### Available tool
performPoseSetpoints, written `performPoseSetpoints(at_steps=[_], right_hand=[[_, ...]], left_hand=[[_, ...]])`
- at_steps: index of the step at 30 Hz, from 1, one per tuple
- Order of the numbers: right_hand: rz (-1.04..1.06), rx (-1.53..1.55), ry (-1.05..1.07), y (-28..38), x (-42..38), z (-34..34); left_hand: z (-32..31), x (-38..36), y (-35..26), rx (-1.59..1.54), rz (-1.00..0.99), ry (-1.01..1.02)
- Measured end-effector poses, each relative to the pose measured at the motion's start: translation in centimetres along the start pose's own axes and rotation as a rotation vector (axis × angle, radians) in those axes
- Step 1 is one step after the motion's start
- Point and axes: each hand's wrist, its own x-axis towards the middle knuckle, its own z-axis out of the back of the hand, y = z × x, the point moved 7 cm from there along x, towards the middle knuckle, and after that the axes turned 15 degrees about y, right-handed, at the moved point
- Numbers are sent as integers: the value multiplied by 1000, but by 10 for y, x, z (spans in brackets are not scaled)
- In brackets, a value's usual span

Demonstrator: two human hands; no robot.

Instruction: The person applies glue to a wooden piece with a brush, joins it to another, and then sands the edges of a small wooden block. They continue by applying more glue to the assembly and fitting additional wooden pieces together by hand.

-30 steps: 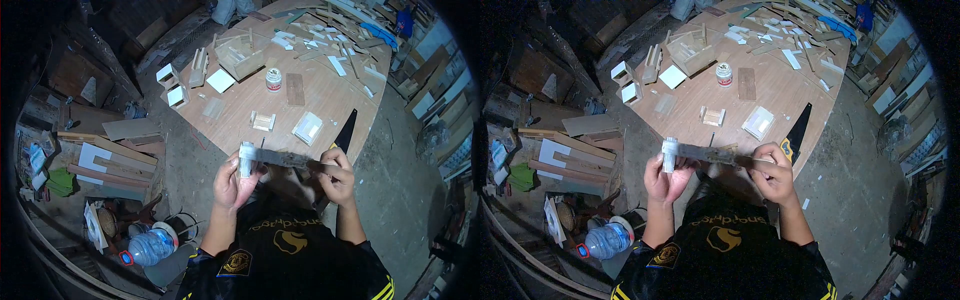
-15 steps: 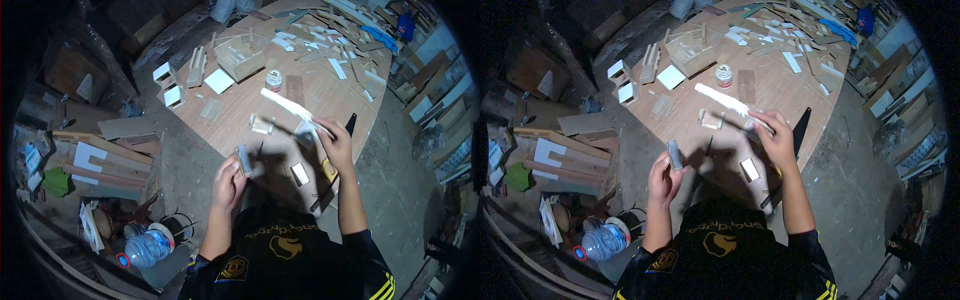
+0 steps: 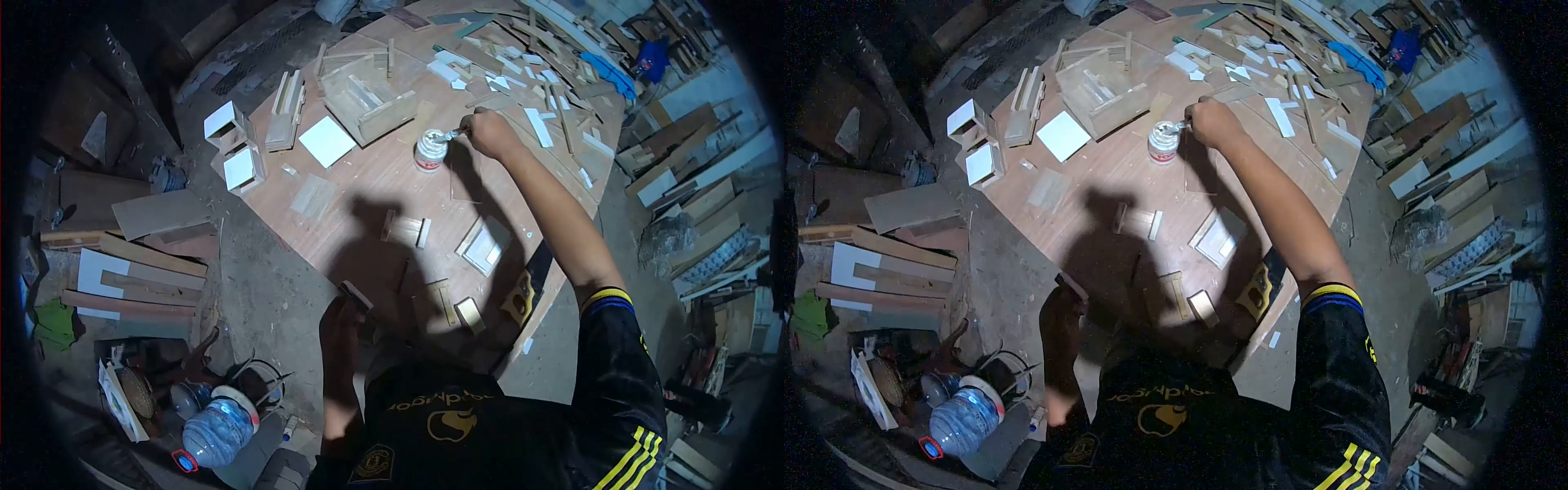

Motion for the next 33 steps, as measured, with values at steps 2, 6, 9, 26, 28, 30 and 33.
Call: performPoseSetpoints(at_steps=[2, 6, 9, 26, 28, 30, 33], right_hand=[[-14, -62, 72, -6, 40, -19], [-56, -104, 210, -3, 89, -64], [-202, -107, 169, 19, 85, -76], [76, 493, -150, 176, -238, -130], [60, 458, -186, 180, -246, -136], [-3, 429, -198, 177, -248, -151], [11, 388, -207, 178, -252, -166]], left_hand=[[3, 7, -5, -87, -59, -77], [7, 22, 4, -256, 0, -77], [5, 37, 14, -212, 9, 13], [-133, 37, 87, -712, 222, -34], [-142, 34, 83, -755, 157, -35], [-150, 29, 89, -757, 302, -33], [-159, 27, 106, -775, 265, -56]])
